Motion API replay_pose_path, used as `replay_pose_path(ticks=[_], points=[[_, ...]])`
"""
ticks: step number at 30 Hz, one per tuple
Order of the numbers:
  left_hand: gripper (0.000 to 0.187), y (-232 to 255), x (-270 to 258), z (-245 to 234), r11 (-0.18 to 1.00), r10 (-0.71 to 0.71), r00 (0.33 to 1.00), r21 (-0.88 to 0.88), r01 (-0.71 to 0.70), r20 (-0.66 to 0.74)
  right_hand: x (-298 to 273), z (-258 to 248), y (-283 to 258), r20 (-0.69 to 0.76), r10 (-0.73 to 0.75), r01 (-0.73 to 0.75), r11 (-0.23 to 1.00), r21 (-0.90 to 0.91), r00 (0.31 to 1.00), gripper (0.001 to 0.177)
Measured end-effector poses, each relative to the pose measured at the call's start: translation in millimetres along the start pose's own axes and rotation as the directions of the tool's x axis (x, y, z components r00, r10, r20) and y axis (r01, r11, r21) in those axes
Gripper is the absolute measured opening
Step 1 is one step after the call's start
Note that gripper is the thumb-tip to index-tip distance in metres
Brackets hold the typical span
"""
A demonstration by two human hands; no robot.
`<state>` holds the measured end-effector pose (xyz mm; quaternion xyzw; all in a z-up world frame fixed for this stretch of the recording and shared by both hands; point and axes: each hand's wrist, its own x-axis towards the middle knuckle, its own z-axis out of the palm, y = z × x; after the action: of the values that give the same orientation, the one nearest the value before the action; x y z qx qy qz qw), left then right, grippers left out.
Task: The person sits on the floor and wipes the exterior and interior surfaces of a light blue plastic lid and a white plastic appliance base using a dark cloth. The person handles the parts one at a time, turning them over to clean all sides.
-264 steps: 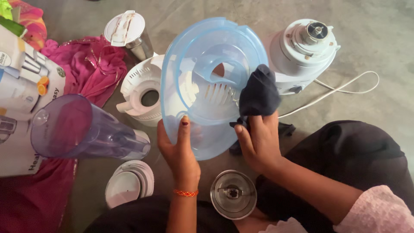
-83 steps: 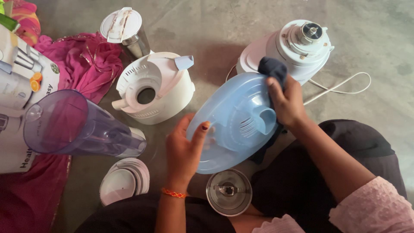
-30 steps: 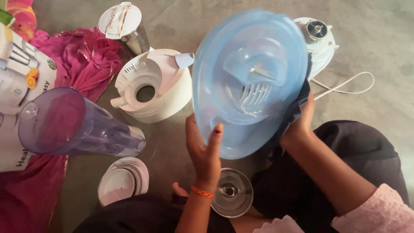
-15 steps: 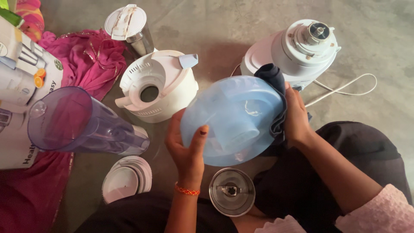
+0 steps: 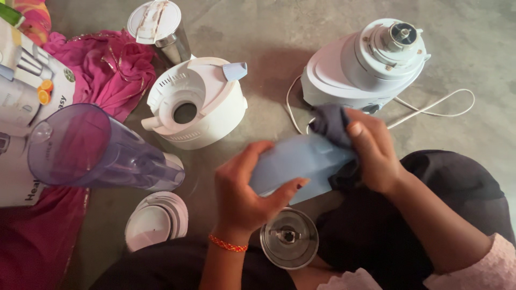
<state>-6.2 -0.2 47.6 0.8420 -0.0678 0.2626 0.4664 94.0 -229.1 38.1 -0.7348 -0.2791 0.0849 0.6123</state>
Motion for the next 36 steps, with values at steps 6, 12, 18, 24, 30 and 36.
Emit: replay_pose_path(ticks=[6, 12, 18, 24, 30, 36], points=[[0.045, 10, 3, 11, 0.976, 0.118, 0.984, 0.167, -0.140, 0.133, -3, 21, -12, 0.142, -0.172, 0.221, 0.842, -0.493, 0.975, 0.036], [0.049, 9, 5, 8, 0.935, 0.245, 0.968, 0.250, -0.252, 0.062, 4, 8, 17, 0.037, -0.111, 0.114, 0.989, -0.090, 0.993, 0.044], [0.053, 4, -4, 8, 0.985, 0.171, 0.982, -0.019, -0.173, -0.079, 24, -10, 59, 0.053, 0.058, -0.079, 0.702, 0.708, 0.997, 0.068], [0.069, -9, -33, 24, 0.952, -0.033, 0.956, -0.301, -0.059, -0.292, 23, -3, 70, 0.014, 0.331, -0.176, 0.464, 0.868, 0.944, 0.061], [0.073, -12, -36, 42, 0.817, -0.273, 0.792, -0.566, -0.110, -0.547, 29, 11, 80, -0.066, 0.719, -0.388, 0.447, 0.806, 0.692, 0.059], [0.061, -6, -25, 23, 0.762, -0.408, 0.732, -0.645, -0.056, -0.546, 18, 46, 92, -0.084, 0.737, -0.331, 0.399, 0.855, 0.671, 0.055]])
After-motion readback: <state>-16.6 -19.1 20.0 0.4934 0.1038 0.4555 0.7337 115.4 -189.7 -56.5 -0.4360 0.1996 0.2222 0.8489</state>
